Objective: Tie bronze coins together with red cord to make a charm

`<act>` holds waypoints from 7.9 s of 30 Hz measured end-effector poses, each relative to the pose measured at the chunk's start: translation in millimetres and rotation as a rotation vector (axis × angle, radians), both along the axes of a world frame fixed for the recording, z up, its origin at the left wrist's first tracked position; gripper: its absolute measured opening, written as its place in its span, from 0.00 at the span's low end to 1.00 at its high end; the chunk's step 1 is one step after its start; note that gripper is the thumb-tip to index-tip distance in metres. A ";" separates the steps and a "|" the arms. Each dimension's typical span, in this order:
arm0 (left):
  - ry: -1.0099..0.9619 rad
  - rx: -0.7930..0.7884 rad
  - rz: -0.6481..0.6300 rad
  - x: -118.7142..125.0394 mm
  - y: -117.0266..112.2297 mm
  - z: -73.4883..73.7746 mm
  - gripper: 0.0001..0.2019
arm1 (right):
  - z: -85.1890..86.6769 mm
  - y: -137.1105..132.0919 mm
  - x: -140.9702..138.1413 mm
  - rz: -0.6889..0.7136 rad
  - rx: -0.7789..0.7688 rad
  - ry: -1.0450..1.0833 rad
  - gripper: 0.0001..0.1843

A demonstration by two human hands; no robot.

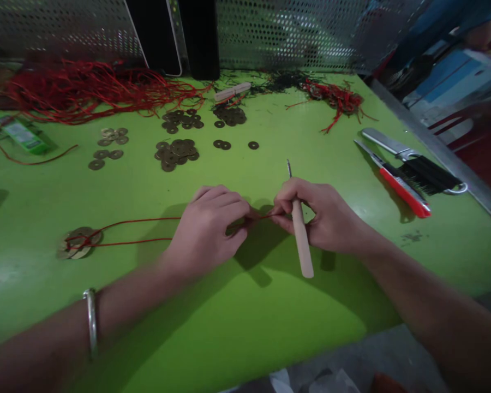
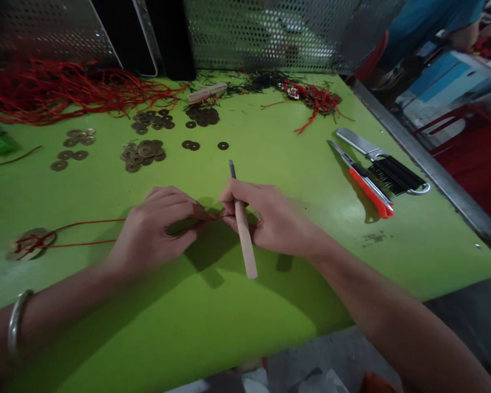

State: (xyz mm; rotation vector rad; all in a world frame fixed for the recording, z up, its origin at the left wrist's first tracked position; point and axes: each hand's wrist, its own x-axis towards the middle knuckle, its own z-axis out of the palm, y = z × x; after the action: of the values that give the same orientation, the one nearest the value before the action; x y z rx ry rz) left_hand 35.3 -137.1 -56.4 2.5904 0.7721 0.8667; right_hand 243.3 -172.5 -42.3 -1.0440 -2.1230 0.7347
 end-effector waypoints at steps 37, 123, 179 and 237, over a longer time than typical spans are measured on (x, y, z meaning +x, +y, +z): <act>0.446 0.355 -0.021 -19.8 -37.3 1.3 0.13 | -12.0 -6.6 -3.2 -0.135 -0.267 0.200 0.09; 0.363 0.478 -0.134 -15.8 -1.4 14.0 0.11 | -19.2 1.4 -6.3 -0.020 -0.109 0.090 0.10; 0.339 0.321 -0.195 -10.1 -2.8 10.3 0.09 | -13.0 0.1 -12.5 -0.094 -0.107 -0.114 0.10; 0.290 0.327 -0.219 -9.7 -0.8 9.0 0.10 | -8.4 11.2 -12.3 -0.011 -0.107 -0.154 0.09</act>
State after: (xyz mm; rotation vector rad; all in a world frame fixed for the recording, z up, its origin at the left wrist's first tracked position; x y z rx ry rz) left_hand 25.5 -138.0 -47.4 3.0648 0.4288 0.6005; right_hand 231.1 -161.3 -50.7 -1.2025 -2.2258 0.7921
